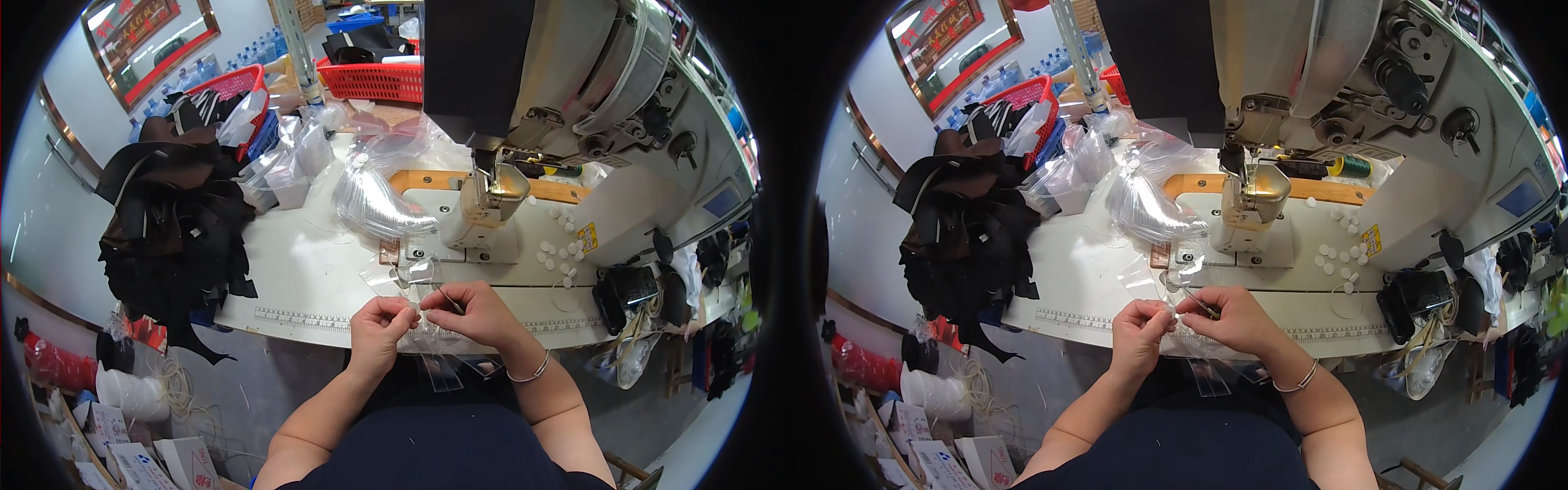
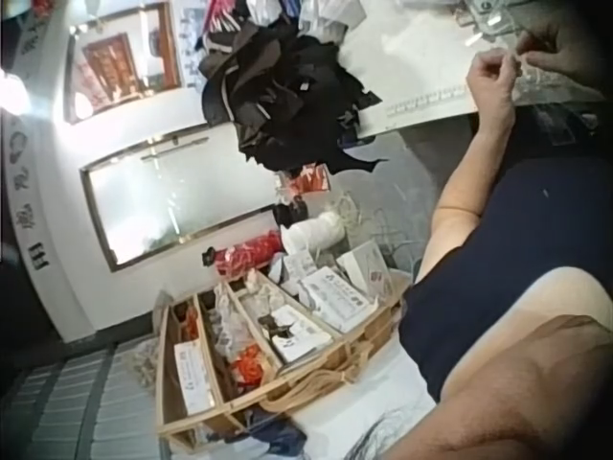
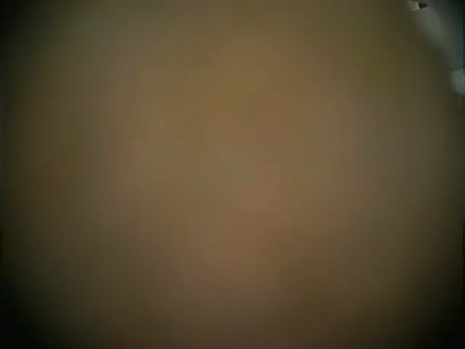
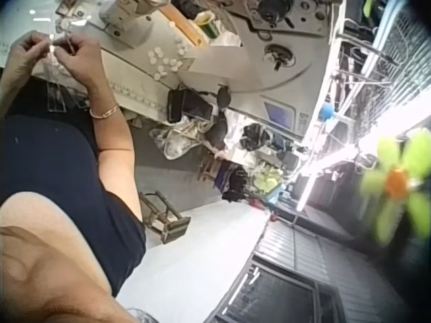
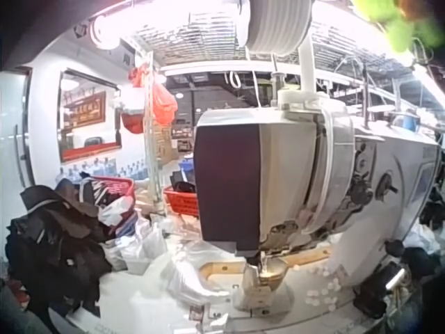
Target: Sew small labels and plastic parts onto shoe components using an industrial sewing machine.
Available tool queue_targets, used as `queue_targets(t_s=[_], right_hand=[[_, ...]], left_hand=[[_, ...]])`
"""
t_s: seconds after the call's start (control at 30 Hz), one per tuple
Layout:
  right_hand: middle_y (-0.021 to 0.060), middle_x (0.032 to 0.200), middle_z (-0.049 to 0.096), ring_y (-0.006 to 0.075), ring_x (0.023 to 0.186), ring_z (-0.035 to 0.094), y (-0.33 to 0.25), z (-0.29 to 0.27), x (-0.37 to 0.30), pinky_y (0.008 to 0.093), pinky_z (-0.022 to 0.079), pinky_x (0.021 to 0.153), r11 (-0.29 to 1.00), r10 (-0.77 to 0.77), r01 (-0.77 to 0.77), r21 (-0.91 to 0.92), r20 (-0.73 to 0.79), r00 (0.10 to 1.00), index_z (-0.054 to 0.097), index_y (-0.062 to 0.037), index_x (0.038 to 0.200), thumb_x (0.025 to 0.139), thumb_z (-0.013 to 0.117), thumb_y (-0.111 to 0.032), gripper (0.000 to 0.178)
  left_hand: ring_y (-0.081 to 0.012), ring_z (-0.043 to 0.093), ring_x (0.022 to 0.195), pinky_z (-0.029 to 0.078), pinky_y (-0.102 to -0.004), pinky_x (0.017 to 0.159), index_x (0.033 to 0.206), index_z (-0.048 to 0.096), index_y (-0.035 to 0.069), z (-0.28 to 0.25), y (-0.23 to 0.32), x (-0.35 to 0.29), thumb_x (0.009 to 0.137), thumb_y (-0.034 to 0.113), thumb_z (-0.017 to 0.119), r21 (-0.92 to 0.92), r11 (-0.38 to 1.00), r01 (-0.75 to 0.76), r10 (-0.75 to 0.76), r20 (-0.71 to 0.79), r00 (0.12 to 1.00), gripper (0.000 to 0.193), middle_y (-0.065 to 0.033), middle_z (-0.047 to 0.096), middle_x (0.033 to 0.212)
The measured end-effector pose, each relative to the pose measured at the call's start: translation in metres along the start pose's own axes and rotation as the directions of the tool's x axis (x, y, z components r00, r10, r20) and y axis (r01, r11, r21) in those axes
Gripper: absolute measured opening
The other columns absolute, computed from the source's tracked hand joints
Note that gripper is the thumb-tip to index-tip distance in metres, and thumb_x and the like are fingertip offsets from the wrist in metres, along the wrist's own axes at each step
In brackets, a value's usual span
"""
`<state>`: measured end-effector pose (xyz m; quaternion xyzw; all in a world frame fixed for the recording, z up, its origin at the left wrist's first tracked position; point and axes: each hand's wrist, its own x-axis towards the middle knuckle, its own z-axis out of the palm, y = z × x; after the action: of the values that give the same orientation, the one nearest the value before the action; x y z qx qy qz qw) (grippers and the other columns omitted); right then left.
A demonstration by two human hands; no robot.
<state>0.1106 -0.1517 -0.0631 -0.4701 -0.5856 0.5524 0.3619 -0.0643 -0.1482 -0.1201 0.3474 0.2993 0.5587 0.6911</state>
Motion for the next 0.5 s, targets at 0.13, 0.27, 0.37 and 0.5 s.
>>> queue_targets(t_s=[0.13,0.27,0.37,0.5], right_hand=[[0.0005,0.078,0.063,0.0033,0.068,0.052,-0.001,0.002,0.0,0.0183,0.042,0.06,0.999,0.007,-0.007,0.037,-0.003,1.0,0.065,0.0015,0.092,0.078,0.066,-0.006,0.016],[0.0001,0.078,0.063,0.0031,0.068,0.052,0.002,0.001,0.0,0.018,0.042,0.06,0.998,0.016,-0.016,0.053,-0.006,1.0,0.064,0.0014,0.091,0.078,0.066,-0.006,0.015],[-0.0003,0.078,0.062,0.003,0.067,0.051,0.001,0.002,0.0,0.0183,0.042,0.06,0.999,0.014,-0.014,0.047,0.0,1.0,0.064,0.0014,0.091,0.078,0.066,-0.007,0.016],[-0.0005,0.075,0.062,0.003,0.066,0.051,0.0,0.003,0.002,0.0186,0.042,0.059,0.998,0.007,-0.006,0.066,-0.014,1.0,0.064,0.0016,0.088,0.078,0.067,-0.008,0.014]], left_hand=[[-0.0129,0.06,0.071,0.051,-0.0238,0.068,0.083,0.055,-0.001,0.003,-0.003,-0.001,0.08,-0.003,0.062,-0.043,0.998,-0.043,0.042,-0.02,0.999,0.008,-0.0096,0.06,0.085],[-0.0119,0.059,0.07,0.051,-0.0233,0.067,0.09,0.051,0.0,0.006,0.0,-0.001,0.079,-0.003,0.064,-0.065,0.997,-0.034,0.033,-0.026,0.999,0.017,-0.0083,0.06,0.082],[-0.0116,0.059,0.07,0.05,-0.0229,0.067,0.094,0.049,0.001,0.006,0.005,-0.001,0.078,-0.003,0.065,-0.061,0.998,-0.025,0.022,-0.042,0.999,0.023,-0.008,0.06,0.082],[-0.0119,0.059,0.07,0.05,-0.0227,0.068,0.094,0.048,0.002,0.003,0.007,0.0,0.077,-0.004,0.065,-0.008,1.0,-0.017,0.017,-0.048,0.999,0.025,-0.0079,0.061,0.082]])
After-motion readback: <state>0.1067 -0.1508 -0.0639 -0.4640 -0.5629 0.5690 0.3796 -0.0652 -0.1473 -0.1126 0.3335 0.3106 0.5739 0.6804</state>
